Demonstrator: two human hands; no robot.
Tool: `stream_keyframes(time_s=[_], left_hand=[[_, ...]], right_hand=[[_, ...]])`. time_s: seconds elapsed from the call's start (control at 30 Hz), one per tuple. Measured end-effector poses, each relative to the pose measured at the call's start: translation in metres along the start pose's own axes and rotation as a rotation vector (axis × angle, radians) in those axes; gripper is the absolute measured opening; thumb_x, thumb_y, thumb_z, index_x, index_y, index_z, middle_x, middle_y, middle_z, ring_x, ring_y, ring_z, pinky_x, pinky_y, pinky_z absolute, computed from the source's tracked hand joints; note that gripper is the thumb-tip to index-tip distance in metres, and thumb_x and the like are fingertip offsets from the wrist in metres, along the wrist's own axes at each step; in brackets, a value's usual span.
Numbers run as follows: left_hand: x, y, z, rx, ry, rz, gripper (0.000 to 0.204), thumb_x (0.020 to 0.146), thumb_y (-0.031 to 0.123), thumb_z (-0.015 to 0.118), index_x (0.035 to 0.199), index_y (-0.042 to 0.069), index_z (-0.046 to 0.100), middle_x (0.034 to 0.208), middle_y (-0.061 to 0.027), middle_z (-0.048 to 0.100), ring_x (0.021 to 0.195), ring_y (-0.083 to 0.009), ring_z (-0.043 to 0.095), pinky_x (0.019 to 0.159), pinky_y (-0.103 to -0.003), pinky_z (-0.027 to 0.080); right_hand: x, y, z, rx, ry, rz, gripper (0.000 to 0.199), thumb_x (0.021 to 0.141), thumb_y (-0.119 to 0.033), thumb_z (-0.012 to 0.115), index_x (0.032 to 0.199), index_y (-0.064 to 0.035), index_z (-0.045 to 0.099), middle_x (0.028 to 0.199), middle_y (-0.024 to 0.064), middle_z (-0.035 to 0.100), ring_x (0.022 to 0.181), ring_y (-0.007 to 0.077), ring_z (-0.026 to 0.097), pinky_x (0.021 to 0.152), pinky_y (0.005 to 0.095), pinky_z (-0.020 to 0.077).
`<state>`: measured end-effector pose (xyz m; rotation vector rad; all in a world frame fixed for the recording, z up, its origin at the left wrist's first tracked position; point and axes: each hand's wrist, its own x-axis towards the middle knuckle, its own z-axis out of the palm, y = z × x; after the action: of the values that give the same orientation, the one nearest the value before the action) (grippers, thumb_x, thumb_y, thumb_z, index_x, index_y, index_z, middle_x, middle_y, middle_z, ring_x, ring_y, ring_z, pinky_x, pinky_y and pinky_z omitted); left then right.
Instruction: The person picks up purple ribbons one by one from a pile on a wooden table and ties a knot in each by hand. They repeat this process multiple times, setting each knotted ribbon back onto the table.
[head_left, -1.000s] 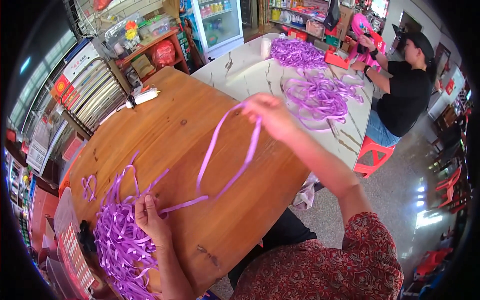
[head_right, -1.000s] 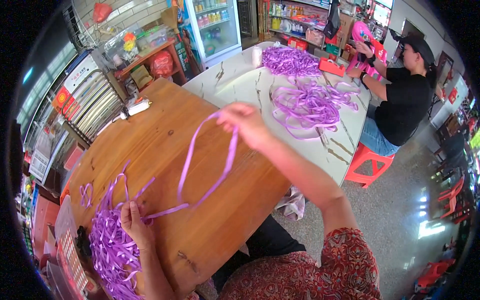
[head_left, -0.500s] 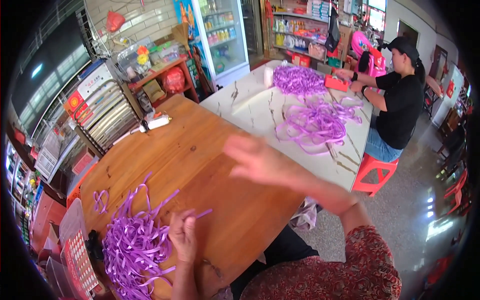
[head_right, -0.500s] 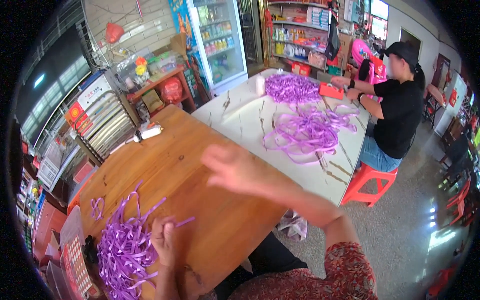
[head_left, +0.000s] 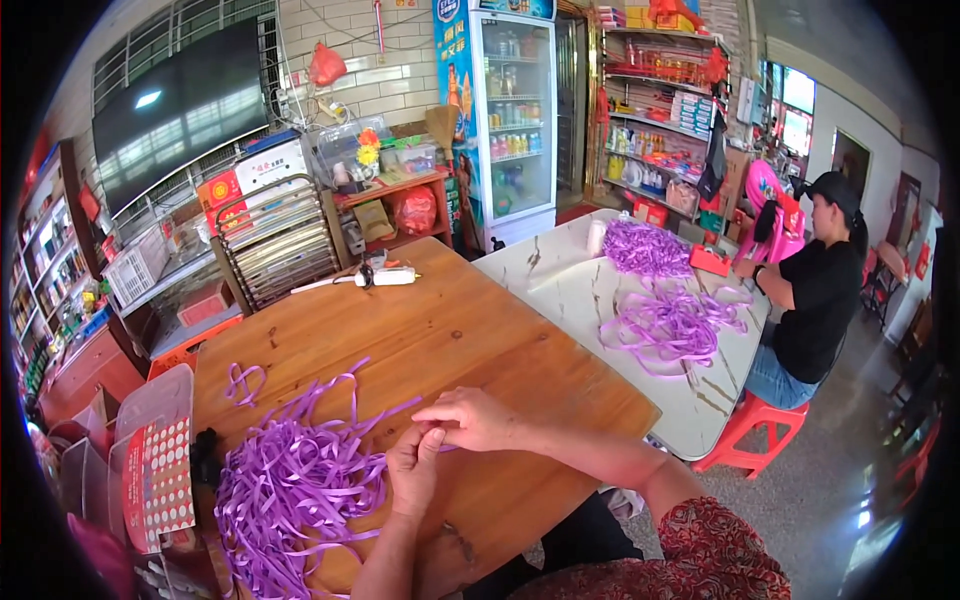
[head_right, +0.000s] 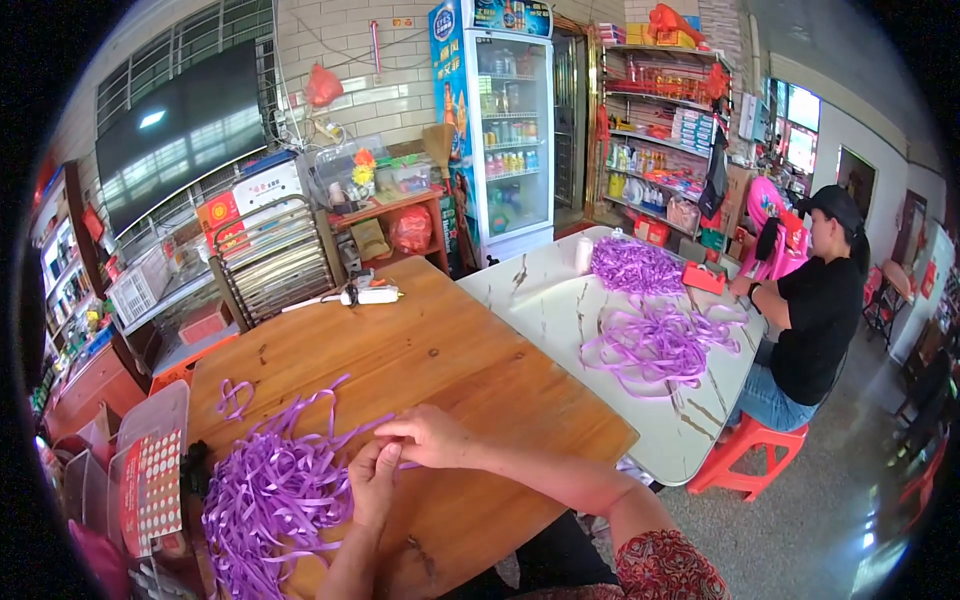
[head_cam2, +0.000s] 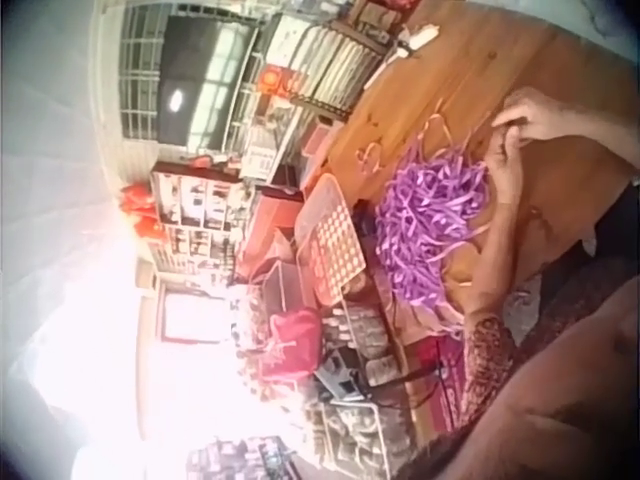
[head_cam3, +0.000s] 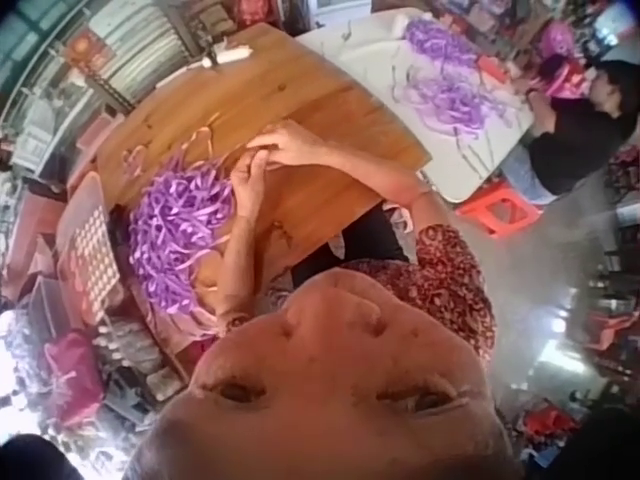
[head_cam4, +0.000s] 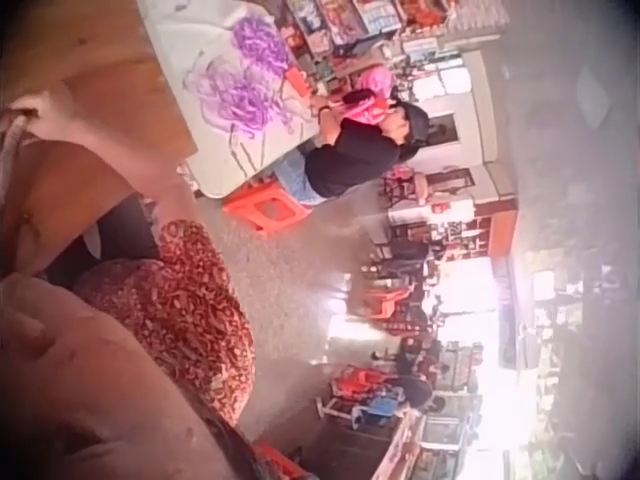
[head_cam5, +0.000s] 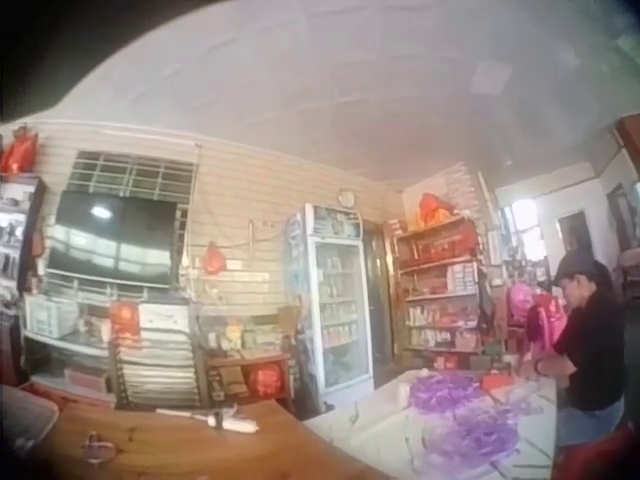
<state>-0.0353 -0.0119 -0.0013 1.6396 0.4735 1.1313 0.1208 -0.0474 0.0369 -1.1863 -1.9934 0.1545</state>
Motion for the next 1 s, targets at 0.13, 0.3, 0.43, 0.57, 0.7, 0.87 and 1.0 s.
stream_keyframes(time_s=[0.13, 0.3, 0.43, 0.57, 0.7, 0.87, 1.0], left_hand=[[-0.001, -0.003, -0.006, -0.236, -0.044, -0.218, 0.021, 0.094, 0.019, 0.056, 0.102, 0.002, 0.063, 0.076, 0.0014, 0.057, 0.061, -0.0072, 0.05, 0.056, -0.022, 0.043], [-0.002, 0.011, 0.012, -0.395, 0.056, -0.094, 0.025, 0.095, 0.023, 0.053, 0.107, 0.003, 0.06, 0.075, 0.0008, 0.055, 0.062, -0.0065, 0.047, 0.057, -0.021, 0.04], [0.003, -0.007, 0.009, -0.368, 0.171, -0.038, 0.026, 0.097, 0.026, 0.047, 0.104, 0.004, 0.06, 0.078, -0.0004, 0.058, 0.067, -0.0095, 0.054, 0.062, -0.023, 0.045], [0.003, -0.019, 0.0, -0.466, 0.252, -0.076, 0.03, 0.096, 0.03, 0.049, 0.102, 0.002, 0.06, 0.084, 0.0007, 0.059, 0.076, -0.0078, 0.051, 0.069, -0.023, 0.042], [0.002, -0.028, -0.016, -0.484, 0.174, -0.165, 0.029, 0.095, 0.03, 0.052, 0.101, 0.003, 0.061, 0.095, -0.0017, 0.06, 0.083, -0.01, 0.055, 0.073, -0.025, 0.044], [0.007, -0.014, 0.0, -0.618, 0.159, -0.16, 0.028, 0.096, 0.029, 0.049, 0.102, 0.003, 0.059, 0.097, -0.0038, 0.061, 0.089, -0.0133, 0.057, 0.077, -0.029, 0.045], [0.008, -0.008, 0.003, -0.684, 0.136, -0.177, 0.029, 0.095, 0.03, 0.051, 0.104, 0.004, 0.059, 0.098, -0.0045, 0.061, 0.094, -0.0153, 0.055, 0.084, -0.032, 0.043]], right_hand=[[0.001, 0.007, 0.013, 0.303, 0.141, 0.068, 0.026, 0.081, -0.012, 0.067, 0.106, -0.0039, 0.065, 0.082, 0.0096, 0.067, 0.069, 0.0182, 0.063, 0.062, 0.033, 0.0508], [0.003, -0.002, 0.02, 0.935, 0.103, 0.453, 0.027, 0.091, -0.018, 0.059, 0.113, -0.0032, 0.061, 0.078, 0.0004, 0.061, 0.062, 0.0069, 0.053, 0.057, 0.0219, 0.0464], [0.006, -0.002, 0.038, 1.069, 0.071, 0.489, 0.033, 0.093, -0.029, 0.056, 0.116, -0.0058, 0.06, 0.081, -0.0019, 0.056, 0.065, 0.0039, 0.047, 0.053, 0.0172, 0.0378], [0.007, 0.009, 0.066, 1.167, 0.098, 0.592, 0.035, 0.093, -0.033, 0.057, 0.114, -0.006, 0.061, 0.083, -0.0032, 0.056, 0.07, 0.0037, 0.047, 0.056, 0.0199, 0.0392], [0.005, 0.013, 0.08, 1.253, 0.084, 0.584, 0.034, 0.091, -0.036, 0.058, 0.11, -0.0093, 0.063, 0.085, -0.0046, 0.057, 0.075, 0.0036, 0.048, 0.062, 0.0215, 0.0392], [0.005, 0.025, 0.067, 1.481, 0.013, 0.707, 0.029, 0.089, -0.036, 0.061, 0.108, -0.0134, 0.064, 0.086, -0.0068, 0.058, 0.073, 0.0036, 0.047, 0.062, 0.0207, 0.0369], [0.005, 0.018, 0.067, 1.521, 0.071, 0.683, 0.031, 0.087, -0.035, 0.064, 0.111, -0.0151, 0.062, 0.087, -0.0084, 0.058, 0.073, 0.0034, 0.047, 0.062, 0.0219, 0.0382]])
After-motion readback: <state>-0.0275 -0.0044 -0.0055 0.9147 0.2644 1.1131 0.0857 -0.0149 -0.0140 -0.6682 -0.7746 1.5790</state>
